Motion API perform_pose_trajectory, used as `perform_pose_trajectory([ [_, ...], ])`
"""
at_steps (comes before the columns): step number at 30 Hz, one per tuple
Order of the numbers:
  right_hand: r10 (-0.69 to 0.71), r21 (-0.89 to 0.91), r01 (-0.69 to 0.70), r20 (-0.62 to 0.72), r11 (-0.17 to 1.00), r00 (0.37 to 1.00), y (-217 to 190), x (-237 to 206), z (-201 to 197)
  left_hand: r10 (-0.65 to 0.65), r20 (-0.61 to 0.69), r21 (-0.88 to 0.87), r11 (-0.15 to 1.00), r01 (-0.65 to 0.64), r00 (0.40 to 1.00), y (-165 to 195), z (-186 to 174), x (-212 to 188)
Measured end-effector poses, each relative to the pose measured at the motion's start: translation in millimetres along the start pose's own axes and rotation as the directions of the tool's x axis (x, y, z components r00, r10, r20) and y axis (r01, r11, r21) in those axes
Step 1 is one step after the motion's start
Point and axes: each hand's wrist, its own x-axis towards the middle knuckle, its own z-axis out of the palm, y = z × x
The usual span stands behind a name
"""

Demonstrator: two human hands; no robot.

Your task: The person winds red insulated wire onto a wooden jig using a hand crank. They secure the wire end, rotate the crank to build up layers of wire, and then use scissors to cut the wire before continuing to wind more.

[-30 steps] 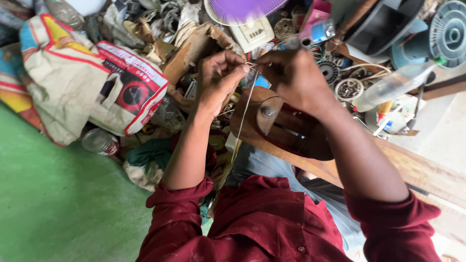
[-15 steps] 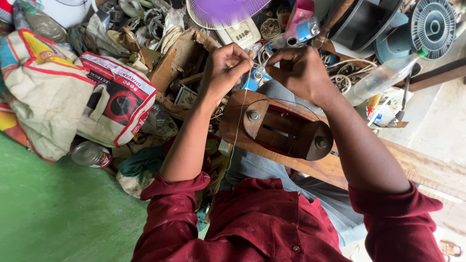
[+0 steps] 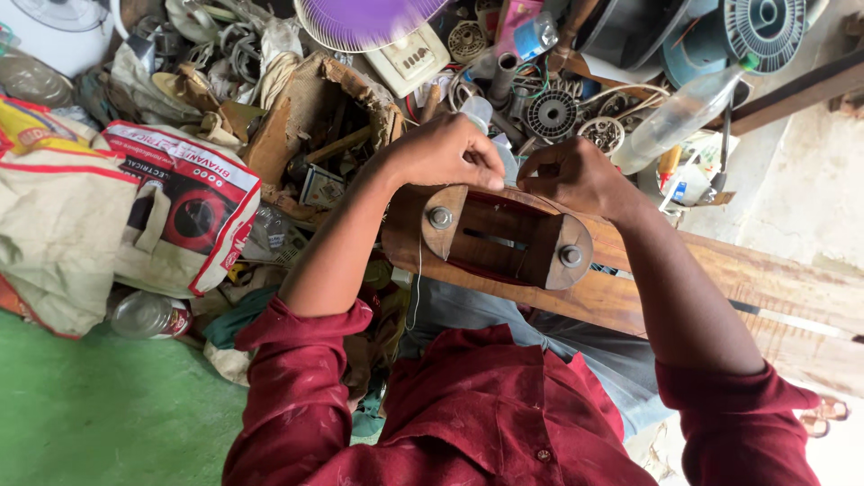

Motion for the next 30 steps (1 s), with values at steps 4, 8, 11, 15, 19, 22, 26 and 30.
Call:
perform_pose_trajectory([
  [4,0.037,-0.007,-0.038,-0.022,0.999,0.999,3,-7,3,-0.083,0.101,0.133,0.989,0.07,0.991,12,2,15],
  [8,-0.033,0.123,0.039,-0.051,0.992,0.998,5,-10,6,-0.022,0.091,0.263,0.965,-0.003,0.996,10,10,28],
  [11,0.216,-0.027,-0.215,0.022,0.976,0.976,8,-12,8,-0.017,0.124,0.252,0.968,-0.015,0.992,1,12,32],
  [15,-0.055,0.13,0.05,0.034,0.99,0.998,15,-11,12,-0.07,0.216,0.212,0.977,0.023,0.974,-9,12,33],
  [19,0.018,0.181,-0.03,0.064,0.983,0.998,23,-8,18,-0.053,0.214,0.088,0.996,0.035,0.975,-14,11,34],
  [22,0.013,0.231,-0.032,0.083,0.972,0.996,28,-5,22,-0.048,0.245,0.056,0.998,0.035,0.968,-16,11,35],
  [26,0.046,0.285,-0.071,0.093,0.956,0.995,31,-2,25,-0.141,0.245,0.053,0.99,0.132,0.959,-18,12,34],
  [30,0.074,0.278,-0.095,0.084,0.956,0.994,31,-4,24,-0.202,0.242,0.054,0.979,0.194,0.949,-18,15,34],
])
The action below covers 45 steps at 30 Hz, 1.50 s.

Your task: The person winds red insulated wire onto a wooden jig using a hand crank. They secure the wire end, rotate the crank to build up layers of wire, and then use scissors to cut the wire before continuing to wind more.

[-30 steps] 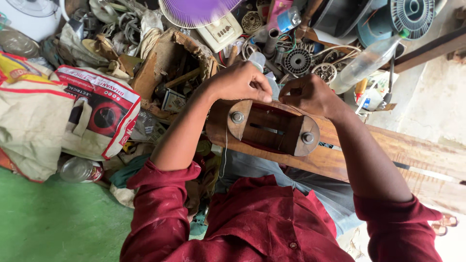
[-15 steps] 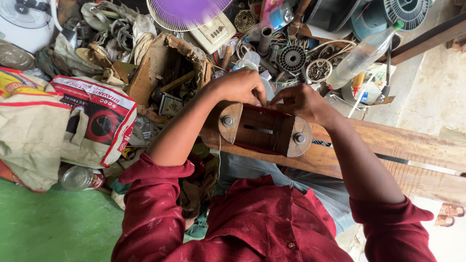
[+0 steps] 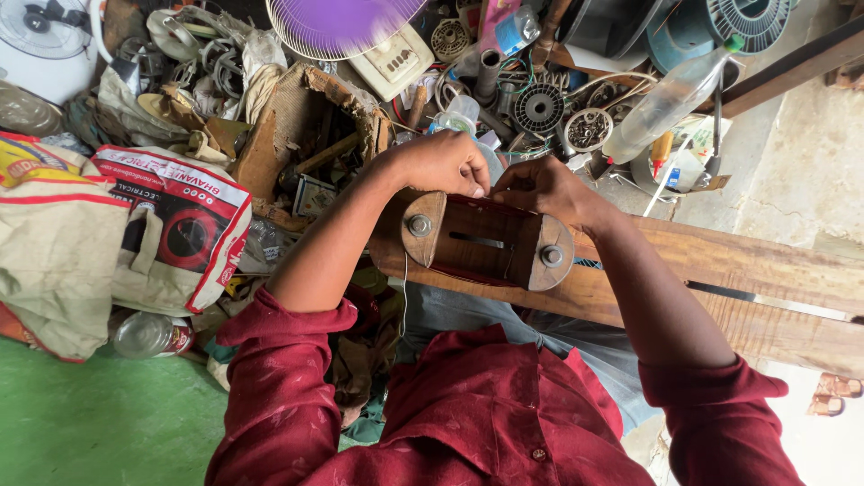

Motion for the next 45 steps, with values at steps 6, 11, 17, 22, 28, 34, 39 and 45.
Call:
perform_pose_trajectory([
  [6,-0.026,0.013,0.025,0.067,1.0,0.997,-7,-8,-8,0.022,0.131,0.035,0.999,-0.027,0.991,-2,-6,2],
  [11,-0.064,-0.07,0.072,0.119,0.995,0.991,-14,-6,-14,0.086,0.173,0.215,0.969,-0.123,0.981,-7,-3,14],
  [17,-0.002,-0.24,0.024,0.09,0.97,0.996,-17,-4,-13,0.01,0.267,0.348,0.931,-0.107,0.964,-15,2,28],
  [22,-0.027,-0.252,0.065,0.153,0.966,0.988,-16,1,-14,0.039,0.336,0.369,0.914,-0.17,0.941,-14,6,34],
  [28,0.047,-0.297,0.005,0.169,0.955,0.984,-14,4,-15,0.014,0.173,0.155,0.987,-0.041,0.985,-13,-5,15],
  [34,0.035,-0.254,0.009,0.17,0.967,0.985,-16,3,-12,0.053,0.077,0.103,0.993,-0.061,0.996,-8,-20,-4],
  [39,0.054,-0.23,-0.019,0.147,0.973,0.988,-16,2,-12,0.1,-0.073,0.274,0.959,-0.076,0.992,2,-9,-1],
  [45,0.077,-0.252,-0.041,0.134,0.967,0.988,-15,0,-13,0.001,-0.03,0.284,0.959,0.007,1.0,0,-6,3],
])
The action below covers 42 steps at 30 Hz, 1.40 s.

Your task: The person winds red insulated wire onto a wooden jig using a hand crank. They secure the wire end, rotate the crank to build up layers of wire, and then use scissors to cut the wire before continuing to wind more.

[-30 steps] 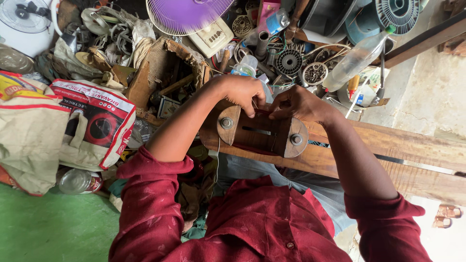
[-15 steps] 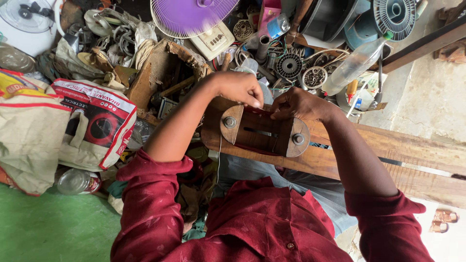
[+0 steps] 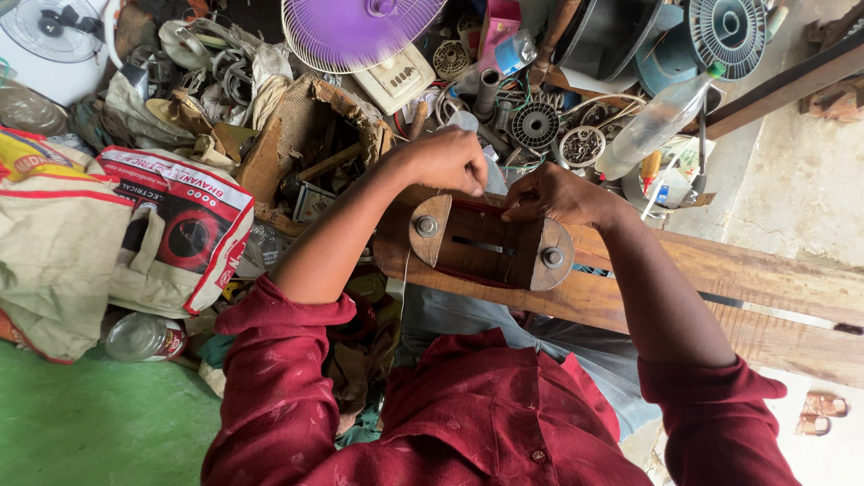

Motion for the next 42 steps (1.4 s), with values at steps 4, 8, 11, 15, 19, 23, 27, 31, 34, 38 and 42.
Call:
perform_pose_trajectory([
  [4,-0.032,0.014,0.033,-0.009,0.999,0.999,2,-1,1,0.047,0.01,0.106,0.993,-0.048,0.999,-4,4,6],
  [8,-0.047,0.03,0.048,-0.009,0.998,0.999,2,-1,1,0.115,0.099,0.124,0.984,-0.127,0.988,-5,7,15],
  [11,-0.029,0.011,0.029,-0.003,1.0,1.0,0,-1,0,0.11,0.16,0.087,0.988,-0.125,0.981,-7,7,17],
  [15,-0.041,0.037,0.041,-0.008,0.998,0.999,-4,-4,0,0.08,0.206,0.042,0.995,-0.091,0.975,-9,5,16],
  [19,-0.027,-0.003,0.027,0.003,1.0,1.0,-7,-2,-2,0.107,0.277,0.01,0.993,-0.115,0.955,-12,6,19],
  [23,0.028,-0.085,-0.027,0.007,0.996,1.0,0,-4,-4,0.113,0.31,-0.063,0.993,-0.098,0.944,-17,11,21],
  [27,-0.077,-0.267,-0.021,-0.351,0.963,0.933,26,-34,9,0.158,0.255,-0.099,0.986,-0.137,0.954,-22,13,19],
  [31,-0.154,-0.373,-0.038,-0.47,0.927,0.869,49,-76,40,0.18,0.283,-0.056,0.984,-0.171,0.942,-23,13,21],
  [34,-0.02,-0.191,-0.091,-0.513,0.977,0.858,44,-93,49,0.192,0.327,-0.057,0.981,-0.183,0.925,-21,12,25],
  [38,-0.182,-0.293,-0.042,-0.694,0.955,0.697,0,-107,42,0.207,0.329,-0.081,0.978,-0.191,0.921,-17,11,27],
  [42,-0.166,-0.27,-0.015,-0.634,0.963,0.755,-54,-96,37,0.176,0.33,-0.045,0.984,-0.171,0.927,-14,11,28],
])
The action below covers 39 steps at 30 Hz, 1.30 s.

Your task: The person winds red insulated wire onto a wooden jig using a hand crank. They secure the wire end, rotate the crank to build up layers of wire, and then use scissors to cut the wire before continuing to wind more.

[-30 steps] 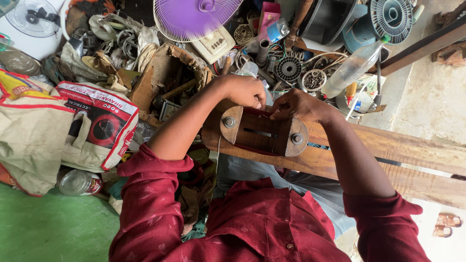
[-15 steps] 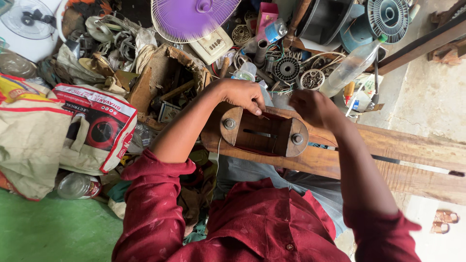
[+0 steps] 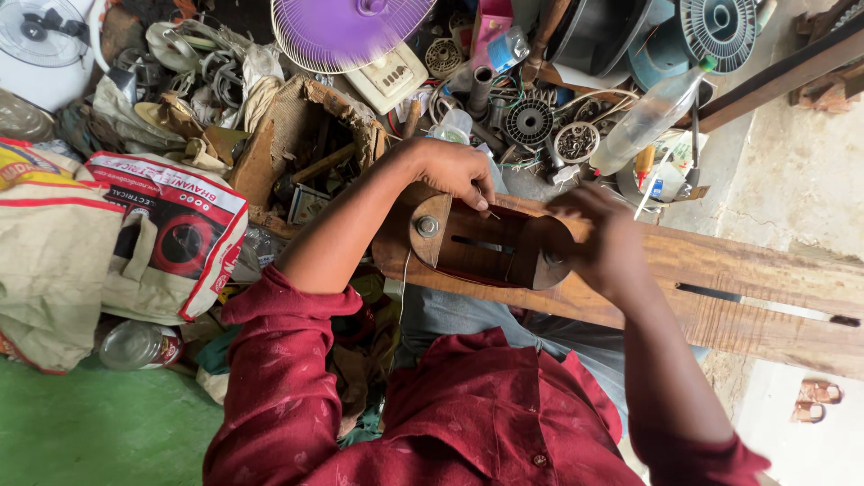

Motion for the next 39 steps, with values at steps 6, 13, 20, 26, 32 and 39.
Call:
perform_pose_trajectory([
  [6,0.144,-0.564,0.196,0.501,0.802,0.853,-28,69,47,-0.01,0.007,-0.048,0.999,0.011,1.0,-9,2,5],
  [13,-0.309,-0.206,0.391,0.34,0.897,0.888,-11,67,64,0.06,-0.045,-0.055,0.997,-0.063,0.997,-23,9,-2],
  [20,-0.177,-0.225,0.346,0.545,0.911,0.819,-6,74,51,-0.071,-0.11,0.066,0.995,0.078,0.991,-6,-16,-22],
  [26,-0.102,-0.173,0.28,0.656,0.944,0.748,-7,77,44,-0.073,-0.163,0.012,0.997,0.076,0.984,13,-25,-31],
  [32,-0.187,0.25,0.036,0.614,0.967,0.767,-1,81,35,-0.042,-0.2,-0.215,0.977,-0.002,0.979,18,1,-35],
  [39,-0.044,0.377,-0.135,0.428,0.917,0.903,3,77,38,-0.076,-0.304,-0.68,0.716,-0.16,0.95,14,25,-38],
])
